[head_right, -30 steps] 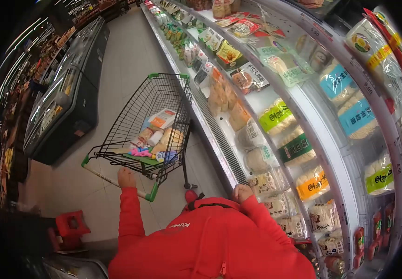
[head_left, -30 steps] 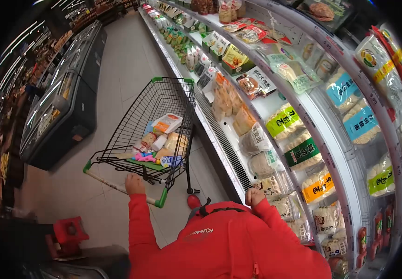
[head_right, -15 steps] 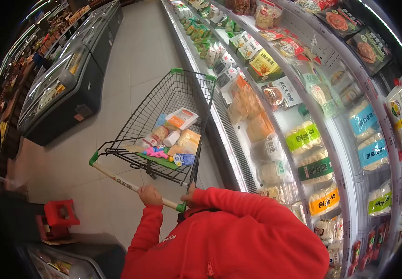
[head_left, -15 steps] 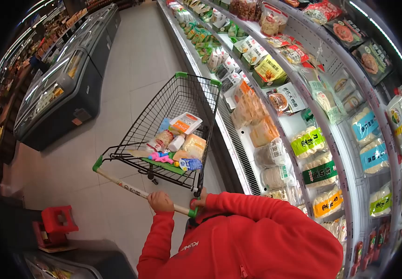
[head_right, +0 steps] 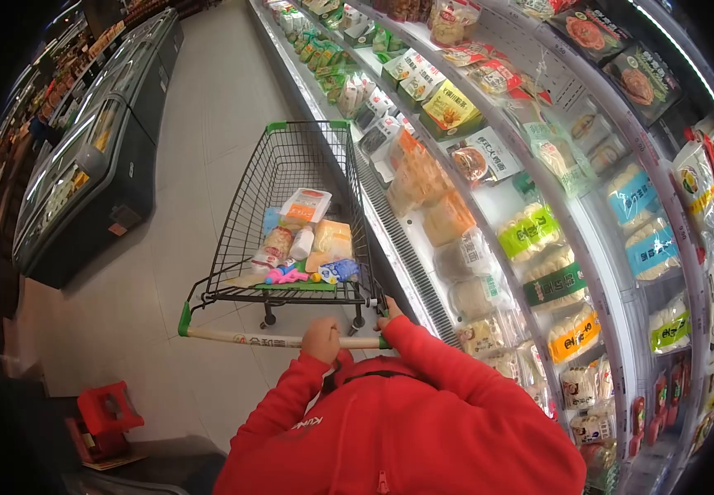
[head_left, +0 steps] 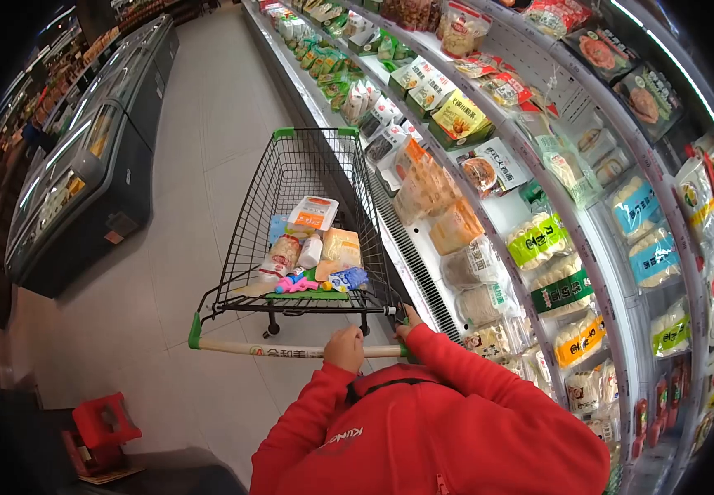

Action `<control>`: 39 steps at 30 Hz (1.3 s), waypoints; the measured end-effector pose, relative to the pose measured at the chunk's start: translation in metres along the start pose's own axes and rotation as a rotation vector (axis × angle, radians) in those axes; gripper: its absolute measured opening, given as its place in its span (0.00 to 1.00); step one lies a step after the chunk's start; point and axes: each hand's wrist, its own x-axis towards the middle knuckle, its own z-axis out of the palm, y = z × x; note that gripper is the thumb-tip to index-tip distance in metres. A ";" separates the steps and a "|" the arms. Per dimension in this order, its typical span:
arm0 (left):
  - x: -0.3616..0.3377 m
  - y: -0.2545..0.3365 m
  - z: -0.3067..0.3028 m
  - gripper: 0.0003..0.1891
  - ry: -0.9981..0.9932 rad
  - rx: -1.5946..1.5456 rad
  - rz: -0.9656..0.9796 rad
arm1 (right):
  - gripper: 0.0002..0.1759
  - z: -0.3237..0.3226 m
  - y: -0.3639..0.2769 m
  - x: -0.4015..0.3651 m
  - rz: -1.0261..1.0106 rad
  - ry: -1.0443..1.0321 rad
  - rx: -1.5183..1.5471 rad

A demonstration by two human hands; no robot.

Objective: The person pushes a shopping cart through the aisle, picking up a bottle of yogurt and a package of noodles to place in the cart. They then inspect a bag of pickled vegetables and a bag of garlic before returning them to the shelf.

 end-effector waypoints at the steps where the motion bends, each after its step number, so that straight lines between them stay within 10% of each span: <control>1: 0.009 0.001 -0.004 0.03 -0.005 -0.158 -0.069 | 0.43 -0.010 0.003 -0.003 -0.112 0.082 -0.164; 3: 0.025 -0.002 -0.014 0.04 -0.032 -0.476 -0.216 | 0.42 -0.023 0.001 -0.006 -0.221 0.192 -0.324; 9: 0.068 -0.090 -0.055 0.11 0.389 0.054 -0.068 | 0.37 -0.049 -0.024 -0.002 -0.279 0.383 -0.391; 16: 0.087 -0.137 -0.063 0.06 0.162 0.467 -0.317 | 0.31 -0.072 -0.056 0.003 -0.030 0.380 -0.321; 18: 0.091 -0.137 -0.057 0.07 0.106 0.507 -0.320 | 0.28 -0.071 -0.044 0.013 -0.294 0.500 -0.404; 39: 0.127 -0.122 -0.057 0.21 -0.333 0.638 -0.418 | 0.18 -0.092 -0.067 0.024 -0.143 0.486 -0.472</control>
